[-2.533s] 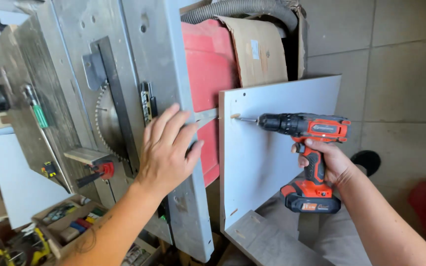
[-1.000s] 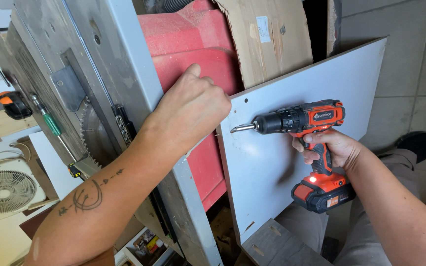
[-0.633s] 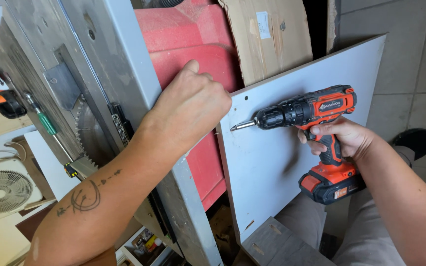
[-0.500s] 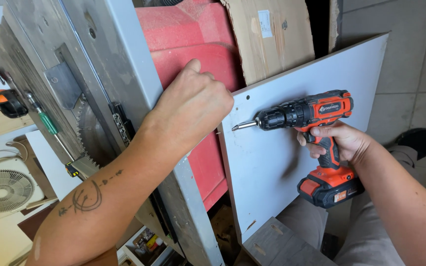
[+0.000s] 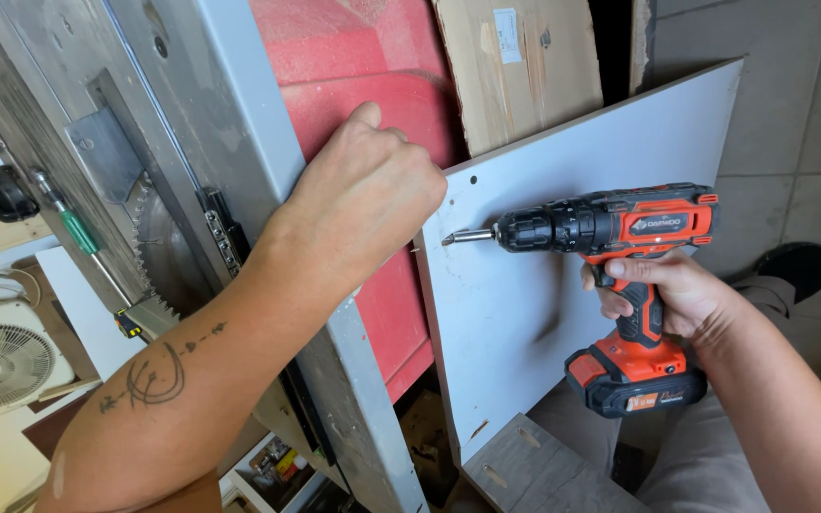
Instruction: Attaching metal drawer slides to wooden panels using a power drill and screws
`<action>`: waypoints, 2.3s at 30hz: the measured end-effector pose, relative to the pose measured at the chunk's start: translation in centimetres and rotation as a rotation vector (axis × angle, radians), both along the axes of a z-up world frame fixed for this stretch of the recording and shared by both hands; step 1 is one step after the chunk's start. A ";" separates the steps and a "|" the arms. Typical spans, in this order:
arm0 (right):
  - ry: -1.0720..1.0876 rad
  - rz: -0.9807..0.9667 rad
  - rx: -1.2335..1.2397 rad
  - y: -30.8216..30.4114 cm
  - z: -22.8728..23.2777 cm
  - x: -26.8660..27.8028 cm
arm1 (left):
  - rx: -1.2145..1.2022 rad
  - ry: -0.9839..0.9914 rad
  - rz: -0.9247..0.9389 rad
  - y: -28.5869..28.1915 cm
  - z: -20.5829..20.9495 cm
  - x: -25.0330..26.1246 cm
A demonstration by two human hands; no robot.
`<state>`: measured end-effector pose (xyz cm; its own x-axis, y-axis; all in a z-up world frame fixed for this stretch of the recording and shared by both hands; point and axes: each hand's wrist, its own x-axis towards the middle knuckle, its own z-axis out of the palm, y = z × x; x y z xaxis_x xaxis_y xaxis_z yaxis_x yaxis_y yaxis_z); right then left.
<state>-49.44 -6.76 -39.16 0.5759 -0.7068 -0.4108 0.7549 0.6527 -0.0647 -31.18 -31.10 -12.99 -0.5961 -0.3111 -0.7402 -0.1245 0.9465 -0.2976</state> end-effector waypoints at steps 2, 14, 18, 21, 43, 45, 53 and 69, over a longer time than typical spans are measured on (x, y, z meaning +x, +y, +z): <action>0.013 -0.012 -0.011 0.2 0.2 -0.1 | -0.006 -0.014 -0.002 0.1 0.1 0.0; -0.110 0.039 -0.071 -1.3 -2.0 0.3 | -0.016 0.012 -0.013 -0.1 0.1 0.0; -0.224 0.079 -0.074 -1.0 -4.8 1.9 | 0.001 -0.021 -0.007 -0.1 0.1 0.0; -0.306 0.089 -0.065 -0.6 -5.7 2.8 | -0.013 -0.023 -0.016 -0.1 0.3 -0.1; -0.209 0.091 -0.098 -1.1 -5.1 3.0 | 0.022 -0.028 -0.002 -0.2 -0.4 -0.2; -0.188 0.113 -0.083 -1.2 -5.1 3.0 | 0.017 -0.027 -0.013 -0.3 -0.4 -0.2; -0.161 0.070 -0.088 -1.8 -4.3 2.4 | 0.022 -0.063 0.000 -0.2 0.1 -0.5; -0.242 -0.008 -0.229 -0.9 -4.8 2.1 | 0.021 -0.077 0.048 -0.2 0.2 -0.7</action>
<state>-47.34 -7.71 -43.96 0.6316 -0.7697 -0.0926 0.7712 0.6360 -0.0268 -31.91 -31.34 -12.82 -0.5218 -0.3222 -0.7899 -0.1479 0.9461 -0.2883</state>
